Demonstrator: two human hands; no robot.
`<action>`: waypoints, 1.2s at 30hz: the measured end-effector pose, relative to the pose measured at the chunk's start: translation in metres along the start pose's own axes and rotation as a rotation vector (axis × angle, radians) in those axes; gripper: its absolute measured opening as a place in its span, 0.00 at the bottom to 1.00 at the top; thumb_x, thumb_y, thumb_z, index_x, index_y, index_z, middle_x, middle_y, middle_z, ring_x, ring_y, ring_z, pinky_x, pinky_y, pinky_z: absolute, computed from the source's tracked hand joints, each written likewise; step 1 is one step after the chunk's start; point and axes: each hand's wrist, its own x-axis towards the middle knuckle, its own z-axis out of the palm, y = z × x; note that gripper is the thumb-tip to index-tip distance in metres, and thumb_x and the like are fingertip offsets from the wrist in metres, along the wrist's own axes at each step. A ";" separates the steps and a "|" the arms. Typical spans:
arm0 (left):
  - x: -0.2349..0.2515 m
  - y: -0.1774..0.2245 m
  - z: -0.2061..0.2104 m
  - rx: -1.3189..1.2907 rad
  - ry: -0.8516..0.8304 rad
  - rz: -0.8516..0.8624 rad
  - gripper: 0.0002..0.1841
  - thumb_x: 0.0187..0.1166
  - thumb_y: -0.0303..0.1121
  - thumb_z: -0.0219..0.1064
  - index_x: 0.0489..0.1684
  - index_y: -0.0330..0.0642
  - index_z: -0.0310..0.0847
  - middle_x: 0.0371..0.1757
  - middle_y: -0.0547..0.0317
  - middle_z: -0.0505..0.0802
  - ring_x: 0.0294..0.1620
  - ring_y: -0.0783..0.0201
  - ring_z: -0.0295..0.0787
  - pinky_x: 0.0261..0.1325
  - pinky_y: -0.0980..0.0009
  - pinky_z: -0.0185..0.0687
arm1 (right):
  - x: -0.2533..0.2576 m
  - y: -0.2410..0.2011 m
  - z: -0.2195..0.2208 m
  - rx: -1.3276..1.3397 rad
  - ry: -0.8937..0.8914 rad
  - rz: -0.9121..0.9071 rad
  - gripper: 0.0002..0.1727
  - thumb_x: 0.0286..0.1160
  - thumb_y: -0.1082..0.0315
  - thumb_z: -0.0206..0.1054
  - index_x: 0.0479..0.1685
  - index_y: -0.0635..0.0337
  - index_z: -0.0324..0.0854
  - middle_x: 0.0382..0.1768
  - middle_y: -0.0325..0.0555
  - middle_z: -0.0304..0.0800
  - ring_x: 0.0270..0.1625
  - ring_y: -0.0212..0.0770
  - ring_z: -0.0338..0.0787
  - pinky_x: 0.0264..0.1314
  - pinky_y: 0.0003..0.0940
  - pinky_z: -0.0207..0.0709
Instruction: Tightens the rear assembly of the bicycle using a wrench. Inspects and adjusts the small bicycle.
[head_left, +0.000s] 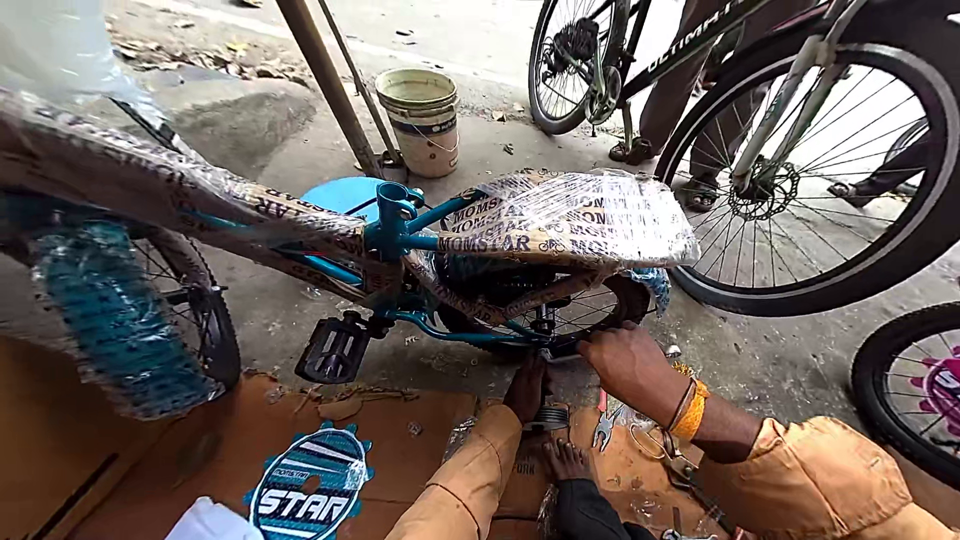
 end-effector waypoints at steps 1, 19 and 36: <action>-0.001 -0.001 -0.001 0.003 -0.004 0.009 0.31 0.94 0.48 0.31 0.67 0.32 0.73 0.38 0.53 0.88 0.36 0.62 0.89 0.48 0.62 0.90 | 0.000 0.001 -0.003 -0.012 -0.046 0.037 0.06 0.74 0.70 0.65 0.41 0.52 0.87 0.34 0.47 0.90 0.39 0.51 0.91 0.42 0.50 0.80; 0.003 -0.005 -0.001 -0.114 -0.033 -0.145 0.22 0.90 0.47 0.40 0.54 0.39 0.73 0.27 0.62 0.81 0.27 0.66 0.81 0.37 0.65 0.83 | 0.004 0.049 0.130 0.646 0.027 0.066 0.28 0.64 0.28 0.71 0.18 0.42 0.80 0.14 0.32 0.77 0.20 0.38 0.81 0.25 0.48 0.74; -0.004 0.000 -0.010 0.036 -0.047 0.008 0.28 0.94 0.44 0.35 0.83 0.34 0.60 0.40 0.54 0.88 0.38 0.62 0.89 0.50 0.63 0.89 | -0.025 0.025 0.008 0.132 -0.256 0.025 0.12 0.85 0.60 0.59 0.55 0.49 0.85 0.41 0.51 0.91 0.44 0.57 0.92 0.43 0.58 0.82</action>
